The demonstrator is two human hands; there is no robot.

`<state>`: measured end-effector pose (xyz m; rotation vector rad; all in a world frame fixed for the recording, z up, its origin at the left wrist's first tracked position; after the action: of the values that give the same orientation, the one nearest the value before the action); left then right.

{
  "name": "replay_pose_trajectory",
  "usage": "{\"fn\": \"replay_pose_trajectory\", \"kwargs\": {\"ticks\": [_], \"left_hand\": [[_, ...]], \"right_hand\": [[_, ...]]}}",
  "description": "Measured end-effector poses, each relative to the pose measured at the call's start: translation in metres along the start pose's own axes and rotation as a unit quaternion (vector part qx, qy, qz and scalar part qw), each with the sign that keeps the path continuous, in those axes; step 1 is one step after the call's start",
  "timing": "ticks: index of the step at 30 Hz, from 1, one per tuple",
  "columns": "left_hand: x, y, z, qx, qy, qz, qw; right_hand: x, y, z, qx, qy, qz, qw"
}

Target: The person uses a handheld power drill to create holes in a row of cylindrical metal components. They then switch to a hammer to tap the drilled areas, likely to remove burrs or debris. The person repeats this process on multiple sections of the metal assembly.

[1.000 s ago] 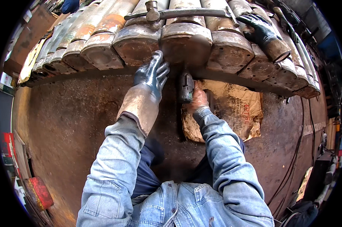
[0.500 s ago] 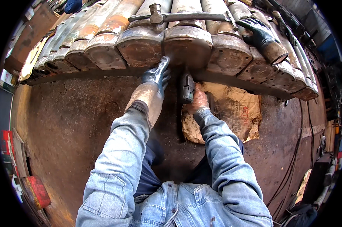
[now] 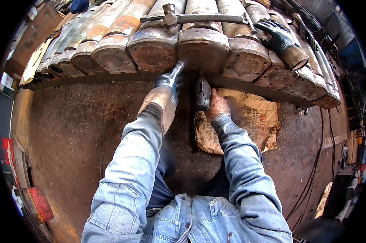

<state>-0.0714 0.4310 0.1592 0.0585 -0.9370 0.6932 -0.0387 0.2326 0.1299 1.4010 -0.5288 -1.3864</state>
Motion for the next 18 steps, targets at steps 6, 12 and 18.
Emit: {"fn": "replay_pose_trajectory", "kwargs": {"ticks": [6,12,18], "left_hand": [[-0.001,0.0,-0.003,0.001,-0.002,-0.01,1.0],[-0.002,0.0,-0.006,0.003,-0.025,-0.015,1.0],[-0.006,0.003,-0.016,-0.013,-0.034,-0.032,0.999]], "right_hand": [[0.001,0.007,0.0,0.011,0.028,0.003,1.0],[0.007,0.007,-0.004,0.048,0.062,0.04,0.996],[0.002,0.022,0.0,0.015,0.07,0.066,0.995]]}}
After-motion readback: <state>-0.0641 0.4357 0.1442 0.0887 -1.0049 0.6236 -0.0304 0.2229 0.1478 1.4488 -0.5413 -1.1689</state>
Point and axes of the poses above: each hand's wrist, its own z-axis away from the middle knuckle, its own y-axis out of the back of the hand, x = y × z, the point moved 5 cm from there along -z, towards the middle knuckle, and after that the axes turned 1 degree about -x, right-handed, at the moved point
